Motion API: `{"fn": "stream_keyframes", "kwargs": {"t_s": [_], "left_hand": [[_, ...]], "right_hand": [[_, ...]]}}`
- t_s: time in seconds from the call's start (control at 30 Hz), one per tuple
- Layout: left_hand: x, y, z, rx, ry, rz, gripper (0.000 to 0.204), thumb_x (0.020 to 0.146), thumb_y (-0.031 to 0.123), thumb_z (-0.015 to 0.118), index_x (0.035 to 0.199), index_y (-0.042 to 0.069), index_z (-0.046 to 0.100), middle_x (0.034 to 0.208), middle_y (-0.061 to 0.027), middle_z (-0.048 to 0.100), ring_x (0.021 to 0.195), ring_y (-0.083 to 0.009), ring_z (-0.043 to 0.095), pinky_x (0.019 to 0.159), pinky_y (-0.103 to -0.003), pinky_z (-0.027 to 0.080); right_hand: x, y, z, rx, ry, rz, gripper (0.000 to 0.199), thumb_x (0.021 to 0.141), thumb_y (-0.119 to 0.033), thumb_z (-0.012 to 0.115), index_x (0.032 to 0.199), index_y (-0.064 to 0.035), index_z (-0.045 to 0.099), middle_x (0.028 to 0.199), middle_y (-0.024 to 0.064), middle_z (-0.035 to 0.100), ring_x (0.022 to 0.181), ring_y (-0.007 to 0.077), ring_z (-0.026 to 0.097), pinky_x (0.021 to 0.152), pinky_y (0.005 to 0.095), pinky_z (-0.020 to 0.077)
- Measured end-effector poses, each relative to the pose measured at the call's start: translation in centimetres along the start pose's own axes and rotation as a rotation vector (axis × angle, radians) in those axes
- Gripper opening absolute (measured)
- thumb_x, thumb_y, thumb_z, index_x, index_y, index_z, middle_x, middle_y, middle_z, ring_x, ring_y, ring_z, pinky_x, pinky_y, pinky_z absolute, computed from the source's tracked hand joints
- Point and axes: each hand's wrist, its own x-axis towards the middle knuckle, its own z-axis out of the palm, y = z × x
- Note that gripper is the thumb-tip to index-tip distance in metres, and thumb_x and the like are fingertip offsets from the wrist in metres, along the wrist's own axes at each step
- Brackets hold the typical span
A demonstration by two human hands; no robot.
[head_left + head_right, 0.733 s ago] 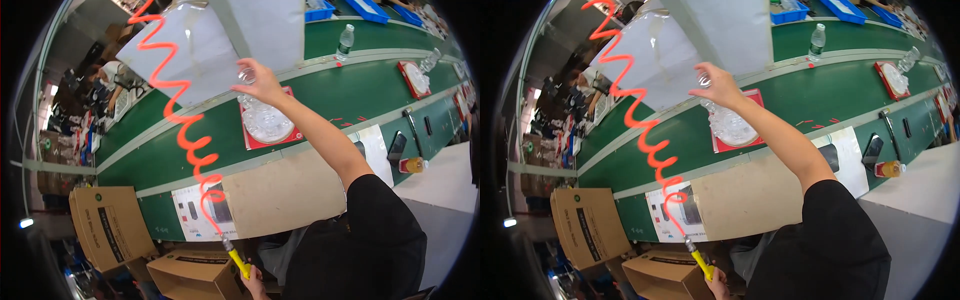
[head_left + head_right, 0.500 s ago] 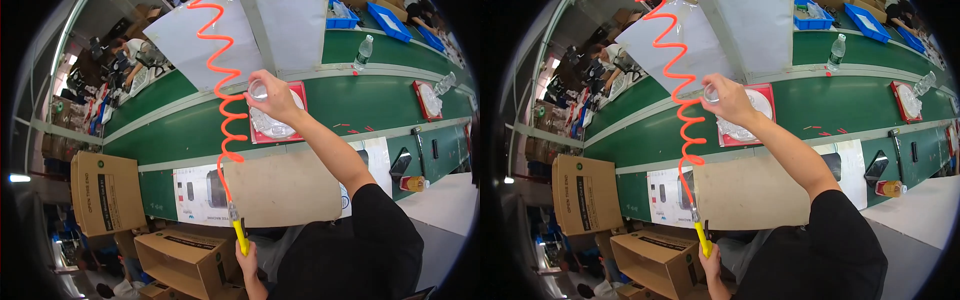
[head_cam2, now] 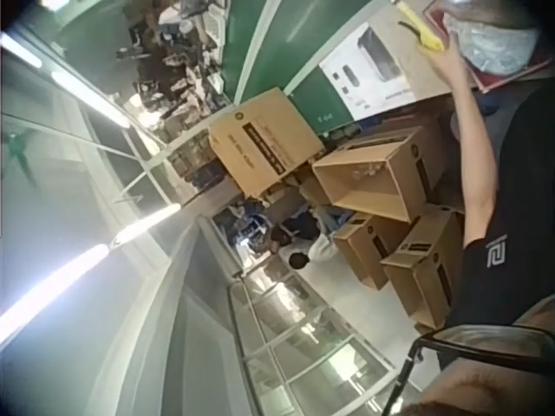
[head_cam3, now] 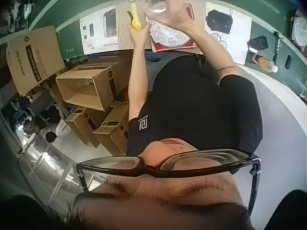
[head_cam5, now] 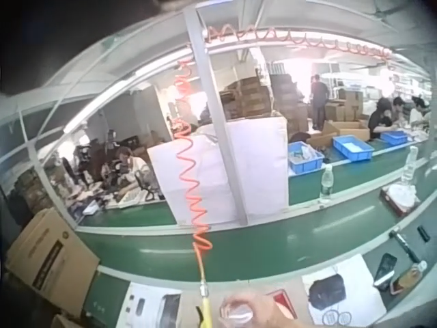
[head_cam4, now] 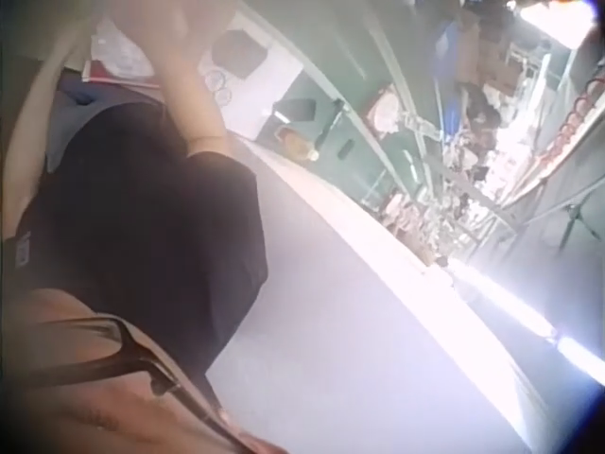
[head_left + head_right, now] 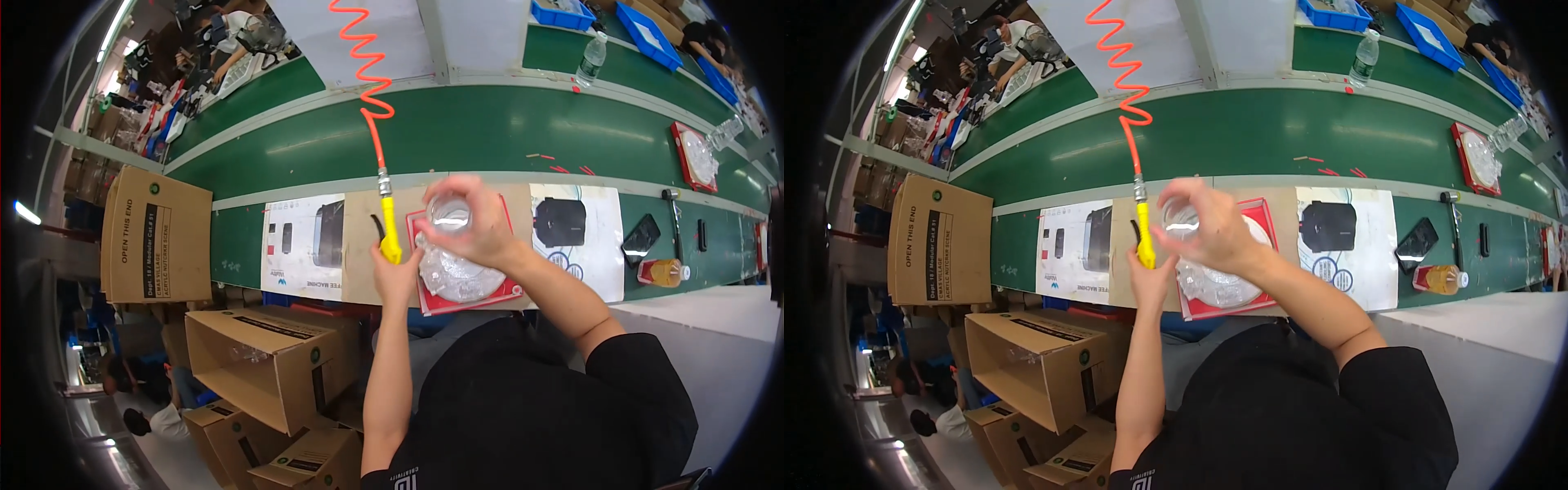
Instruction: Cleaning glass components with a compressed air nozzle and packing them into cardboard boxes for shipping.
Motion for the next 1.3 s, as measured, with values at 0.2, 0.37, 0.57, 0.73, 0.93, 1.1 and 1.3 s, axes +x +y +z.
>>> {"fn": "stream_keyframes", "kwargs": {"t_s": [0.2,0.37,0.57,0.73,0.93,1.1,1.3], "left_hand": [[-0.1,-2.3,4.5,0.030,-0.167,0.029,0.069,0.075,0.033,0.076,0.131,0.008,0.043,0.117,-0.0211,0.063,0.108,-0.0403,0.061,0.090,-0.047,0.048],[0.3,-2.3,5.2,0.039,-0.343,0.001,0.067,0.077,0.040,0.073,0.129,0.009,0.045,0.116,-0.0190,0.064,0.109,-0.0386,0.061,0.089,-0.048,0.048],[-0.1,0.0,3.8,0.133,-0.341,-0.040,0.068,0.074,0.044,0.074,0.125,0.008,0.046,0.114,-0.0188,0.064,0.107,-0.0391,0.061,0.087,-0.049,0.048],[-0.6,2.5,2.8,0.246,-0.307,-0.068,0.070,0.072,0.046,0.075,0.123,0.008,0.048,0.113,-0.0186,0.063,0.106,-0.0394,0.061,0.086,-0.050,0.048],[-0.1,2.0,3.4,0.275,-0.277,-0.095,0.067,0.072,0.048,0.074,0.119,0.007,0.049,0.108,-0.0186,0.065,0.102,-0.0393,0.062,0.083,-0.050,0.048],[0.0,4.0,3.5,0.241,-0.323,-0.153,0.066,0.074,0.053,0.071,0.115,0.006,0.050,0.107,-0.0186,0.065,0.100,-0.0391,0.063,0.081,-0.049,0.048],[0.9,-3.6,4.6,0.204,-0.255,0.260,0.053,0.079,0.036,0.072,0.115,0.004,0.049,0.107,-0.0210,0.065,0.100,-0.0407,0.062,0.083,-0.050,0.048]], "right_hand": [[-3.7,-2.8,-0.2,0.054,0.007,0.017,0.064,0.067,-0.007,0.088,0.116,-0.0034,0.047,0.107,0.0164,0.066,0.089,0.0234,0.070,0.077,0.0327,0.0564],[-2.7,-2.9,-1.3,0.140,-0.121,0.070,0.074,0.066,-0.012,0.090,0.123,-0.0023,0.044,0.118,0.0179,0.063,0.095,0.0231,0.068,0.085,0.0348,0.0548],[-3.1,-2.6,-1.1,0.230,-0.189,0.060,0.071,0.069,0.003,0.083,0.127,-0.0011,0.041,0.101,0.0124,0.059,0.092,0.0209,0.066,0.085,0.0349,0.0549],[-2.8,-2.9,-1.6,0.260,-0.175,0.073,0.069,0.069,0.007,0.081,0.125,-0.0014,0.041,0.100,0.0127,0.060,0.092,0.0213,0.066,0.082,0.0334,0.0553],[-3.0,-2.8,-1.9,0.297,-0.185,0.077,0.069,0.068,0.007,0.081,0.124,-0.0017,0.041,0.100,0.0137,0.062,0.092,0.0226,0.067,0.081,0.0336,0.0555],[-2.3,-2.4,-2.2,0.233,-0.224,0.030,0.074,0.068,0.006,0.081,0.128,-0.0024,0.039,0.102,0.0141,0.064,0.093,0.0239,0.068,0.080,0.0336,0.0559],[-3.6,-2.7,-3.5,0.230,-0.076,-0.019,0.077,0.069,-0.026,0.089,0.128,-0.0053,0.043,0.121,0.0180,0.056,0.115,0.0297,0.056,0.093,0.0423,0.0474]]}}
